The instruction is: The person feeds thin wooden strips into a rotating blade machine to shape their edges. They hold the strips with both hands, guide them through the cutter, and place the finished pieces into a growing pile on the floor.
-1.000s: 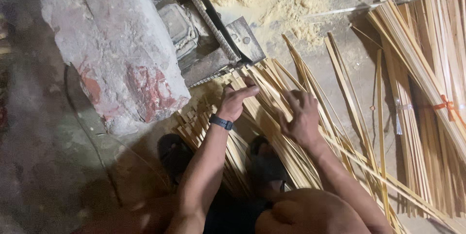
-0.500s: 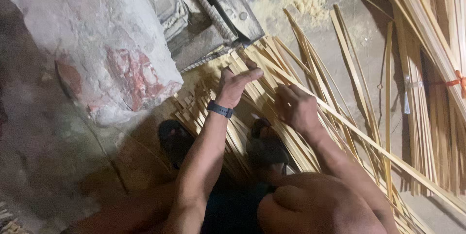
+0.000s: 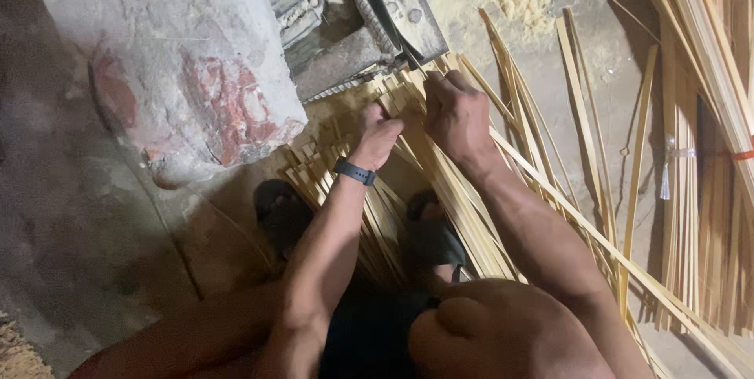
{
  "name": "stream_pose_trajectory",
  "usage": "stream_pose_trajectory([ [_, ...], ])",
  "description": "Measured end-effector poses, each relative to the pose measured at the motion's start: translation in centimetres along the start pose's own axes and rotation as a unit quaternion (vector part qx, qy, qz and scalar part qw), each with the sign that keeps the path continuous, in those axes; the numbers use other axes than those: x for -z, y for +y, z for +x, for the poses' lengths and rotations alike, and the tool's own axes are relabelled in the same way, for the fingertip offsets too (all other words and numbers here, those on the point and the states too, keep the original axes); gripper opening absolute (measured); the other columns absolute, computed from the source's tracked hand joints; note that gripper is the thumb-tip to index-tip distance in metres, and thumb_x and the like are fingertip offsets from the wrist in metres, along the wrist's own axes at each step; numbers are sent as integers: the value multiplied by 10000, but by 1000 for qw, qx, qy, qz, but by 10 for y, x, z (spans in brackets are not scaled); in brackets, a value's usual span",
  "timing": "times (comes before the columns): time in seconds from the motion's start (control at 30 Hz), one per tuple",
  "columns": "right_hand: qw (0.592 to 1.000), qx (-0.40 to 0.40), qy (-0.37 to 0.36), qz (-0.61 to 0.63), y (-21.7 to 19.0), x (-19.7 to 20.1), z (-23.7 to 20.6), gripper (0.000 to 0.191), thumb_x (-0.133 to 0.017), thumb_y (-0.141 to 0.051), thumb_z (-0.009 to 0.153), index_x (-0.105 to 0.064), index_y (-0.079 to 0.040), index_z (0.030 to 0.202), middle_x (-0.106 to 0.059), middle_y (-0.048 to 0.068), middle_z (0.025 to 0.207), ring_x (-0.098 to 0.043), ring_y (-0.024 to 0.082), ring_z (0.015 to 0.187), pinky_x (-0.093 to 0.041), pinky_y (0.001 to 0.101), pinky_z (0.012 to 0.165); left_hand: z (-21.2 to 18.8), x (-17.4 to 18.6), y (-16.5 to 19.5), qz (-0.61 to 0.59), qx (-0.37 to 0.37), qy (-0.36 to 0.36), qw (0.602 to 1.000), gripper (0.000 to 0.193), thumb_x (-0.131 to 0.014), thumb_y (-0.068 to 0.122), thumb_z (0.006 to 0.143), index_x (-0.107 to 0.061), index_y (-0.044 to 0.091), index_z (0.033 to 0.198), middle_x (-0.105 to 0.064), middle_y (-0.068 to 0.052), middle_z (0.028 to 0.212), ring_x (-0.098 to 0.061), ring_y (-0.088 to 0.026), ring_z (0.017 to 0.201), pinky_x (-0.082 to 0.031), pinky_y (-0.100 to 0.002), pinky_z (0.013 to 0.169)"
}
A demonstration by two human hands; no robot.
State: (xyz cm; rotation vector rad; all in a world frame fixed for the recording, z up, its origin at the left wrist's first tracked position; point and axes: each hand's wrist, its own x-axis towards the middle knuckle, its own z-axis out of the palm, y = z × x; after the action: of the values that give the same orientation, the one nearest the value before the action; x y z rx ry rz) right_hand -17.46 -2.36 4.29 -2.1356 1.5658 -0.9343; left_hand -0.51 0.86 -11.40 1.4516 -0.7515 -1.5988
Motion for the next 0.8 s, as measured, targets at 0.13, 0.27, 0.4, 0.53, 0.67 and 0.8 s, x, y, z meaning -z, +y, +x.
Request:
stream_pose_trajectory([
  [0.13, 1000, 6, -12, 8, 2, 13, -9, 112, -712, -31, 908, -733, -57, 1016, -647, 120, 801, -652, 301, 645, -521, 425, 539, 1, -6, 3, -27, 34, 14, 999, 494, -781, 11, 839, -463, -72, 1207, -541, -230, 1194, -566, -216, 1020, -471, -362, 911],
  [0.27, 998, -11, -45, -29, 12, 59, -47, 123, -689, -28, 942, -759, -112, 998, -716, 60, 868, -690, 204, 686, -569, 344, 592, -15, -10, 53, -79, 4, -74, 994, 543, -901, 124, 810, -476, 5, 1126, -699, -223, 1186, -717, -254, 1074, -514, -373, 1031],
  [0.4, 992, 59, 24, -106, 17, 57, -78, 322, -692, -130, 883, -699, 43, 1154, -688, 179, 933, -696, 291, 763, -613, 359, 653, -33, -26, 96, -78, -34, -107, 991, 348, -909, 173, 782, -745, -52, 990, -776, -118, 997, -727, -238, 970, -524, -438, 1034],
  [0.53, 999, -4, -26, 32, 23, 24, -75, 215, -677, -77, 1004, -704, 4, 1201, -699, 170, 988, -715, 261, 746, -625, 307, 610, -27, -36, 93, -85, 4, -95, 992, 399, -899, 179, 764, -704, -39, 1035, -773, -135, 1036, -754, -219, 1027, -488, -382, 1077],
  [0.67, 999, -36, -13, 16, 15, 14, -53, 71, -693, -20, 947, -727, -9, 1008, -670, 147, 788, -658, 274, 603, -525, 402, 515, -13, -19, 57, -73, 41, -87, 993, 343, -829, 109, 814, -545, 47, 995, -705, -110, 1011, -731, -206, 968, -591, -391, 951],
  [0.8, 998, -31, -14, 48, 2, 2, -15, 55, -718, -27, 916, -665, -28, 901, -604, 130, 729, -603, 260, 582, -495, 414, 515, -6, 3, 20, 75, -47, -88, 992, 226, -653, -41, 930, -436, -106, 913, -417, -44, 981, -433, -181, 960, -428, -373, 792],
])
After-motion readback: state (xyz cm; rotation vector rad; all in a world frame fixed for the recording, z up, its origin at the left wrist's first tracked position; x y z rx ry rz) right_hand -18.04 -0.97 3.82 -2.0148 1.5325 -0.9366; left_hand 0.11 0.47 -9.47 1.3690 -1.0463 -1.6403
